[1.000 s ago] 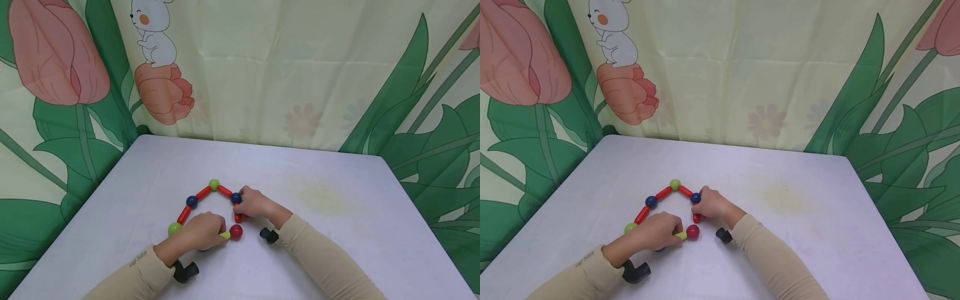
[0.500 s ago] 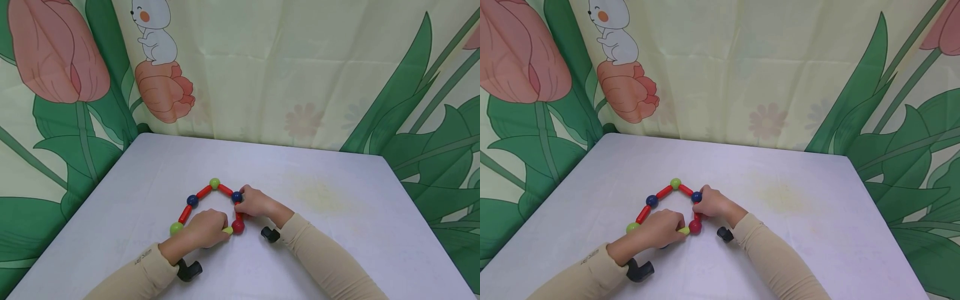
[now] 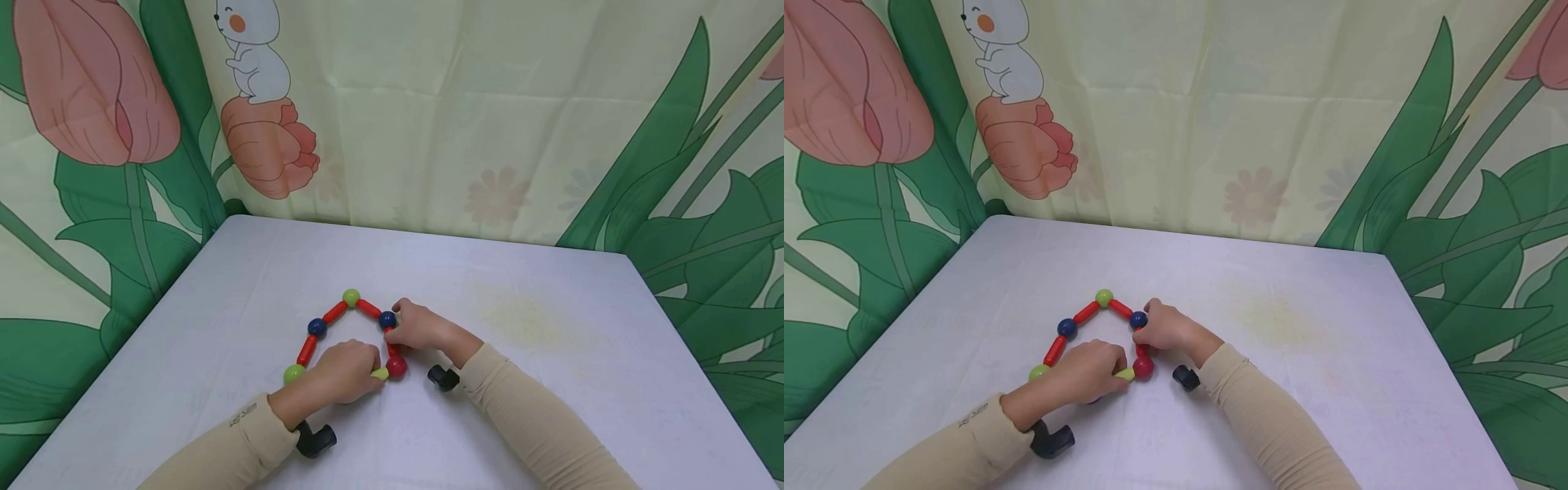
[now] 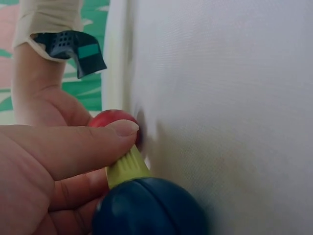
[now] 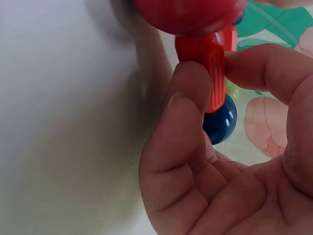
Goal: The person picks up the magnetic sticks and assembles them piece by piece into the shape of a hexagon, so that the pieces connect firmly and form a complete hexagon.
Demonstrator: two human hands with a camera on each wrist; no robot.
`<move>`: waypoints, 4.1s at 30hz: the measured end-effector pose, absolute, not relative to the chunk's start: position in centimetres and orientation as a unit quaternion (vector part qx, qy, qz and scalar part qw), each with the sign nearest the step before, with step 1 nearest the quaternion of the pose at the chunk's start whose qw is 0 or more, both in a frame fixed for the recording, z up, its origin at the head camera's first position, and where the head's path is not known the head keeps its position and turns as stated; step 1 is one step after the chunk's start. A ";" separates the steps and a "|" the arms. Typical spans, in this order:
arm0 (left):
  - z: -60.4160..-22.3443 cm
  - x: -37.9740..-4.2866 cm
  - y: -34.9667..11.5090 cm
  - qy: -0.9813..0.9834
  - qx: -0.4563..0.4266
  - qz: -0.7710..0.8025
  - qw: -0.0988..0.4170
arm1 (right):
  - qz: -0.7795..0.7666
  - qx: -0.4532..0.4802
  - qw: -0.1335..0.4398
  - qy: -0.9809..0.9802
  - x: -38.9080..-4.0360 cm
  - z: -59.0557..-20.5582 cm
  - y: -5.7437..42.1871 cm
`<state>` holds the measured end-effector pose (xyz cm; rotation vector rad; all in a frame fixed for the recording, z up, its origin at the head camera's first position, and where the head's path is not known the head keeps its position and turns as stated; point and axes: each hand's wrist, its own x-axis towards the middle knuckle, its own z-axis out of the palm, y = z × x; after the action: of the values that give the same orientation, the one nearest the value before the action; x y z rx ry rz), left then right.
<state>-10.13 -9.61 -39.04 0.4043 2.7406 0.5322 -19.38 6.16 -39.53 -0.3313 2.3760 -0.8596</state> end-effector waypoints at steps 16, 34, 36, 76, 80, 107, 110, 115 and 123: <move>-38.1 -11.1 -11.7 0.967 0.127 0.186 0.123 | -0.288 -0.134 0.266 0.910 -19.9 -39.0 7.3; -39.5 -16.4 -16.1 0.959 0.113 0.222 0.134 | -0.191 -0.123 0.204 0.952 -19.3 -39.0 9.5; -39.7 -16.6 -16.1 0.959 0.112 0.222 0.138 | -0.191 -0.122 0.197 0.954 -19.4 -39.0 9.7; -39.2 -15.1 -15.4 0.918 0.180 0.259 0.240 | -0.301 -0.122 0.151 0.934 -18.5 -39.5 12.6; -38.8 -15.6 -15.3 0.928 0.162 0.274 0.192 | -0.277 -0.140 0.150 0.939 -18.4 -39.7 12.8; -41.0 -17.6 -12.3 0.953 0.126 0.248 0.121 | -0.220 -0.167 0.171 0.946 -18.7 -40.1 13.1; -41.0 -17.5 -12.2 0.953 0.123 0.243 0.131 | -0.211 -0.172 0.171 0.947 -18.7 -40.1 13.3; -40.9 -17.3 -12.2 0.951 0.127 0.240 0.147 | -0.202 -0.180 0.172 0.947 -18.9 -40.2 13.5; -41.1 -17.7 -12.2 0.960 0.126 0.219 0.119 | -0.182 -0.186 0.190 0.947 -18.7 -39.4 14.0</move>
<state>-17.71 -12.21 -41.05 0.3675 2.8075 0.6400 -18.69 14.03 -39.44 -0.5232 2.6599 -0.5128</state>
